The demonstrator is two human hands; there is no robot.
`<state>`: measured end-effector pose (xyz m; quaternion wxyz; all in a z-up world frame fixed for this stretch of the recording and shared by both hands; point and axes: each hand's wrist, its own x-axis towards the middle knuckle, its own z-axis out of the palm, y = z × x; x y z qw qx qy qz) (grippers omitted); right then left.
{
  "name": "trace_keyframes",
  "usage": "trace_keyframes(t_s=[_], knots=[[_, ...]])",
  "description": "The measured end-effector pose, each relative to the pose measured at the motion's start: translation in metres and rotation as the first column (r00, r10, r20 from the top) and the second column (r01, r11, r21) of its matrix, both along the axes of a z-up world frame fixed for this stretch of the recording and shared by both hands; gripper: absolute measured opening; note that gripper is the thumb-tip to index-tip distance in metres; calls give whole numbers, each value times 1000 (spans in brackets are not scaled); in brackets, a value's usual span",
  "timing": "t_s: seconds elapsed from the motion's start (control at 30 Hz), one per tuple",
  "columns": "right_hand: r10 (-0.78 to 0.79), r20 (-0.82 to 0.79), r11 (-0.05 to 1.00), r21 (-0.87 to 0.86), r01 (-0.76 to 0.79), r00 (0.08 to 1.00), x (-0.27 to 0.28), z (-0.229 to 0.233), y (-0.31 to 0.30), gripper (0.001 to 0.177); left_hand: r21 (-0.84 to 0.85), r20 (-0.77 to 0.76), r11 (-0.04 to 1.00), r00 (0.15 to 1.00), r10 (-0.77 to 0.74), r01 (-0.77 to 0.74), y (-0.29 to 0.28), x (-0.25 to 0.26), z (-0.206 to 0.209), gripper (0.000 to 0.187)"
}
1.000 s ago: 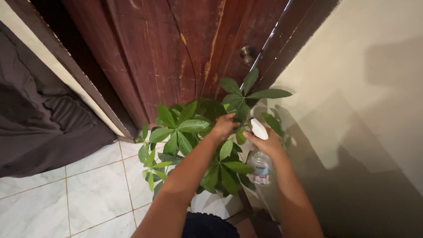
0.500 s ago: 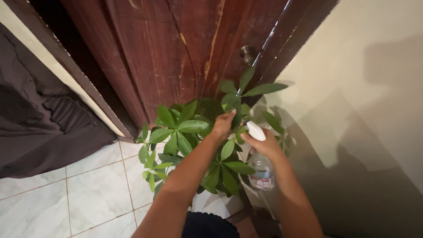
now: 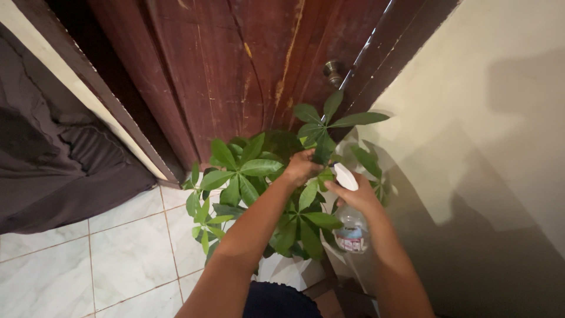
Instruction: The person sprays water onto the leaves of a potted plant using a spray bottle. They hold the leaves with one hand to position them while spraying with the other, moving around the plant to cover different sections.
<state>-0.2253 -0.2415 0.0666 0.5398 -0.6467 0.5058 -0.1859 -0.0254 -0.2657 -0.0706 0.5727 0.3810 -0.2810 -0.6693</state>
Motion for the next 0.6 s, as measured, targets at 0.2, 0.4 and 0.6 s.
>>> trace_keyframes(t_s=[0.2, 0.4, 0.6], knots=[[-13, -63, 999, 31, 15, 998, -6, -4, 0, 51, 39, -77, 999, 997, 7, -4, -2, 1, -4, 49], [-7, 13, 1000, 9, 7, 1000, -11, -12, -5, 49, 123, -101, 989, 990, 100, -87, 1, -2, 6, 31], [-147, -107, 981, -146, 131, 983, -8, 2, -2, 49, 198, -114, 974, 985, 131, -107, 4, -5, 9, 29]])
